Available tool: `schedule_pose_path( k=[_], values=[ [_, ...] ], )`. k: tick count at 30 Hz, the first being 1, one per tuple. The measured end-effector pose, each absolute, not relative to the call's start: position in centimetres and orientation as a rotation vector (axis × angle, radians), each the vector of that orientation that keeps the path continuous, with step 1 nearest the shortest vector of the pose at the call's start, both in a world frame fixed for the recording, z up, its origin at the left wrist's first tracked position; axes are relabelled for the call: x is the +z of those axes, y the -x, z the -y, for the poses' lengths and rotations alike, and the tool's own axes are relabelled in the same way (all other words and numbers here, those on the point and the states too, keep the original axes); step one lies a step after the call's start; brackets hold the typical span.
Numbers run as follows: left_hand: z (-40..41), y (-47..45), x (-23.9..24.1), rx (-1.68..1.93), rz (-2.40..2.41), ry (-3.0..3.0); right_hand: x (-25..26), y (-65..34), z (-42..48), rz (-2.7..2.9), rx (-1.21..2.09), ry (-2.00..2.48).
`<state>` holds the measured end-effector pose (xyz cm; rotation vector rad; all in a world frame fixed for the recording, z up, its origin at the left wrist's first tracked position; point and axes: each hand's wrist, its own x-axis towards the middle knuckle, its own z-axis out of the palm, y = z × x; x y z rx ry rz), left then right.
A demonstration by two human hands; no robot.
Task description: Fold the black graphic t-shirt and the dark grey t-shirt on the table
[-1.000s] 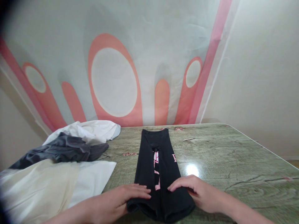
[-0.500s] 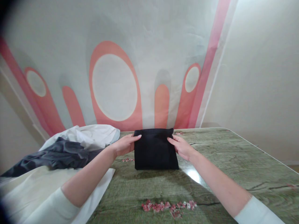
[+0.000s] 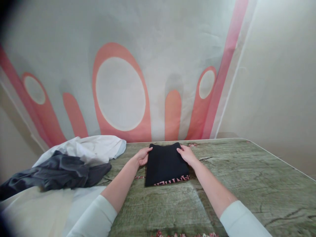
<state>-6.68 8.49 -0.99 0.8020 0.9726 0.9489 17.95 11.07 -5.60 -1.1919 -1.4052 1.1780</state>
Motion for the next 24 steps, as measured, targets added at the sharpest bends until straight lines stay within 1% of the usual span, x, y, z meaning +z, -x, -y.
schedule_pose_path(
  k=[7, 11, 13, 15, 17, 20, 24],
  values=[
    [-8.9, 6.0, -0.8, 1.175, -1.098, -1.04, -5.8, -18.1, -10.9, 1.391, 1.108, 1.192],
    [-7.9, 5.5, 0.1, 1.294, -1.147, -1.288, -5.3, -18.1, -10.4, 1.349, 1.043, 1.31],
    [-7.0, 4.6, 0.4, 1.171, -1.16, -1.639, -4.9, -18.2, -10.2, 1.329, 1.006, 1.373],
    [-5.8, 3.3, 0.4, 0.901, -1.152, -2.048, -4.6, -18.5, -9.8, 1.325, 0.989, 1.41],
    [-4.5, 2.0, 0.2, 0.652, -1.111, -2.303, -4.3, -19.0, -8.9, 1.337, 0.988, 1.44],
    [-3.1, 0.5, -0.2, 0.486, -1.068, -2.445, -3.9, -20.1, -6.7, 1.366, 1.023, 1.461],
    [-2.3, -0.1, -0.3, 0.413, -1.072, -2.47, -3.4, -21.8, -2.5, 1.444, 1.128, 1.419]
  ],
)
